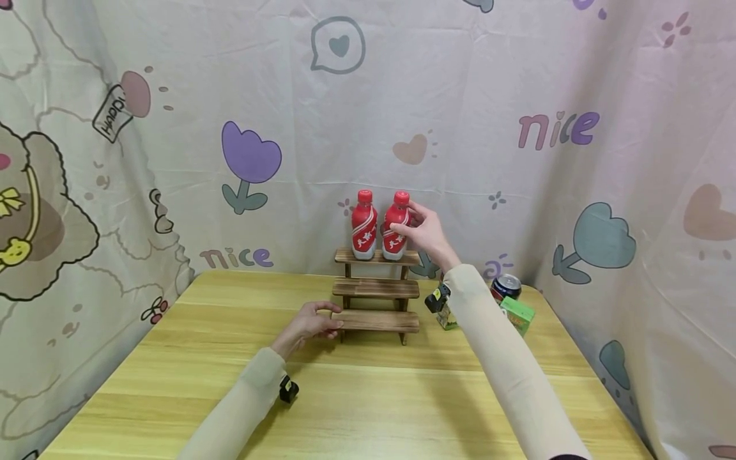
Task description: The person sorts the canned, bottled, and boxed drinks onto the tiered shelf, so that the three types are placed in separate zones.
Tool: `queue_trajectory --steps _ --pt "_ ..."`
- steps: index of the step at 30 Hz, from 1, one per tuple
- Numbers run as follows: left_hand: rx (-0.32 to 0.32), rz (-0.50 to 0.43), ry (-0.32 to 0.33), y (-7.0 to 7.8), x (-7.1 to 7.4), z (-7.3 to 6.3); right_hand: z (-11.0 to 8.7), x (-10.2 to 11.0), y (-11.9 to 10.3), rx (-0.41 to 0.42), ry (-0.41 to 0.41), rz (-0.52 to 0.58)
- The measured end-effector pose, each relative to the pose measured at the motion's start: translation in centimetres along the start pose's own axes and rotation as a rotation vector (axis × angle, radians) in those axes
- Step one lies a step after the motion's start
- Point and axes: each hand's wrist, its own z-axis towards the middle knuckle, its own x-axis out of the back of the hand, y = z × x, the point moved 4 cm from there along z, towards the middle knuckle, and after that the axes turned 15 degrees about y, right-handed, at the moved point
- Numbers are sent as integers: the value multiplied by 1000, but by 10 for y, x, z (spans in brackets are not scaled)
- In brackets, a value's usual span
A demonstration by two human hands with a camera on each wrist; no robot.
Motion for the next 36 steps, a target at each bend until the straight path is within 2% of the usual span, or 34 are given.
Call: queue_trajectory --steps 12,18,36 --pt "0 9 1 -1 -1 1 8 -7 6 20 -39 -41" --pt "-6 15 2 -1 0 1 8 -7 5 4 -58 -65" --pt "2 -24 -16 -1 -1 2 12 -8 7 -9 -78 -78"
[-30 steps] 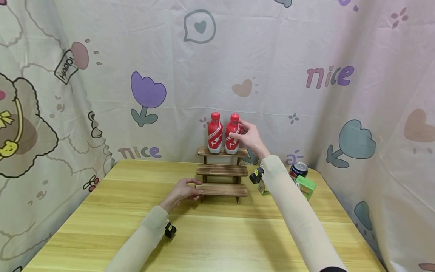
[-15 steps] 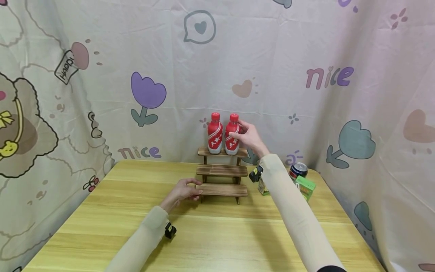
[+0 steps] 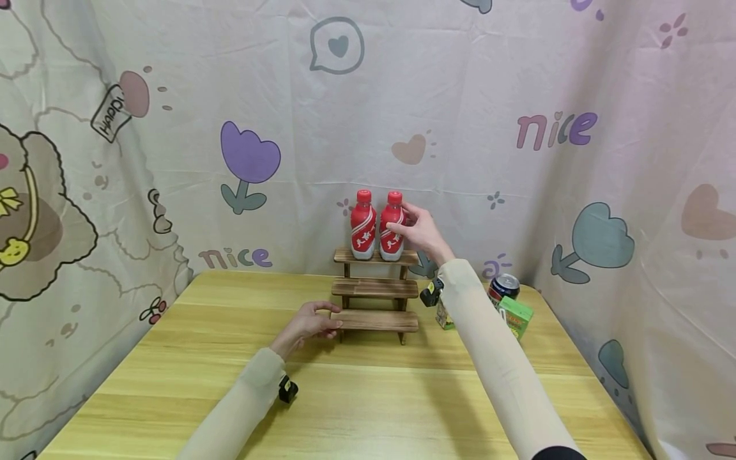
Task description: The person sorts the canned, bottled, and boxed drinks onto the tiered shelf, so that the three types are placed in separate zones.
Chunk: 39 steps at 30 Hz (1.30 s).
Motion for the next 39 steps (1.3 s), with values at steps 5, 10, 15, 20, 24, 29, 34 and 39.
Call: queue_trajectory --steps 5,10,15,20,24,29,34,39 --pt "4 -8 -4 0 -1 0 0 0 0 20 -2 -11" --pt "2 2 -3 -1 -1 1 -1 1 2 14 2 11" --pt "-1 8 -3 -1 -1 0 -2 3 6 5 11 58" --pt "2 9 -1 -1 0 1 -6 8 11 3 35 127" --pt "5 8 -3 -1 0 1 -10 15 11 18 50 185" --pt "3 8 -1 -1 0 2 -15 24 15 18 44 198" --pt "1 3 4 -1 0 1 -21 31 21 10 30 180" --pt "8 -1 4 -1 0 1 -28 42 34 7 2 139"
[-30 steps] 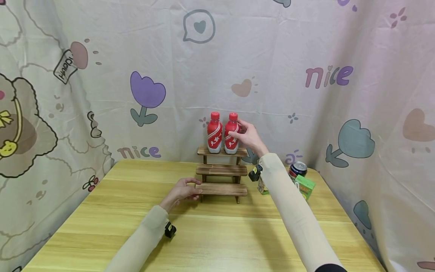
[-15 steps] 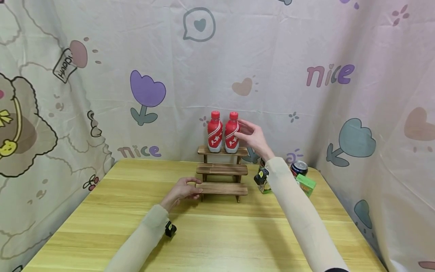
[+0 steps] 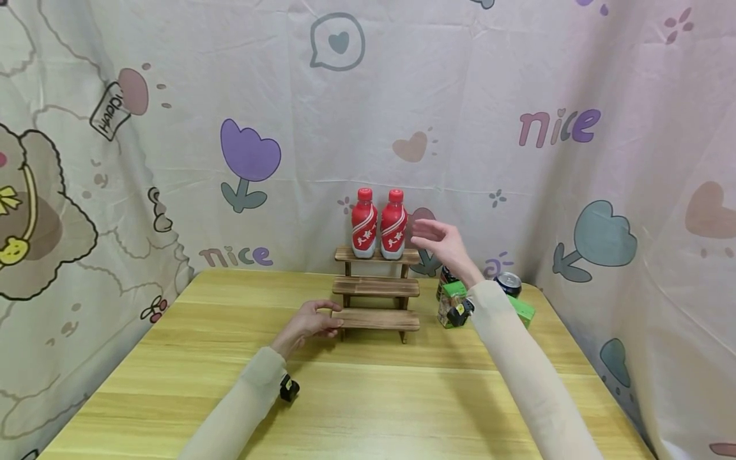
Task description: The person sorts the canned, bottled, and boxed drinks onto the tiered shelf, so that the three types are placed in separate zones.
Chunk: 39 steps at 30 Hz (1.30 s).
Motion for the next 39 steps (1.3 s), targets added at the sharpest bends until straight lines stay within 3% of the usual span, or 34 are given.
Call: queue_trajectory --steps 12,26,33,39 --pt "-7 15 11 2 1 0 -18 41 29 -64 -62 -67" --pt "-9 5 -8 2 0 1 -33 90 59 -114 -149 -265" --pt "-2 11 -10 1 0 0 -38 104 73 -189 -195 -311" --pt "-3 3 -6 0 0 1 -42 105 79 -175 -261 -399"
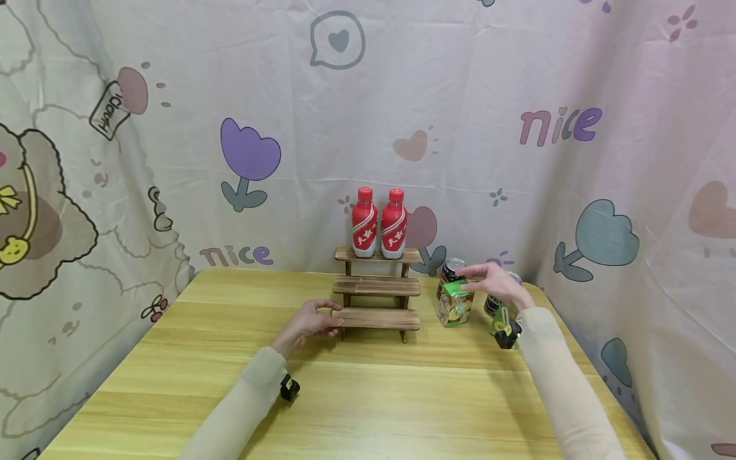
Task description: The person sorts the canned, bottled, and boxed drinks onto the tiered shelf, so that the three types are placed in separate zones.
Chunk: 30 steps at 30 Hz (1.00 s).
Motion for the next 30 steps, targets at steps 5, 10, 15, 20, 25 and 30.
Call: queue_trajectory --steps 5,10,15,20,25,30 --pt "-6 -8 -6 2 0 -3 -1 -3 2 13 -17 -54" --pt "-5 0 -12 3 1 -3 0 -5 5 14 -28 -76" --pt "0 0 -29 3 1 -2 0 -5 7 43 -30 -98" --pt "-2 2 -10 1 0 0 -2 -6 7 51 -33 -127" --pt "-10 9 0 1 0 0 -4 -6 8 75 -38 -158" --pt "0 20 -1 0 0 0 -3 -8 7 64 -39 -152"
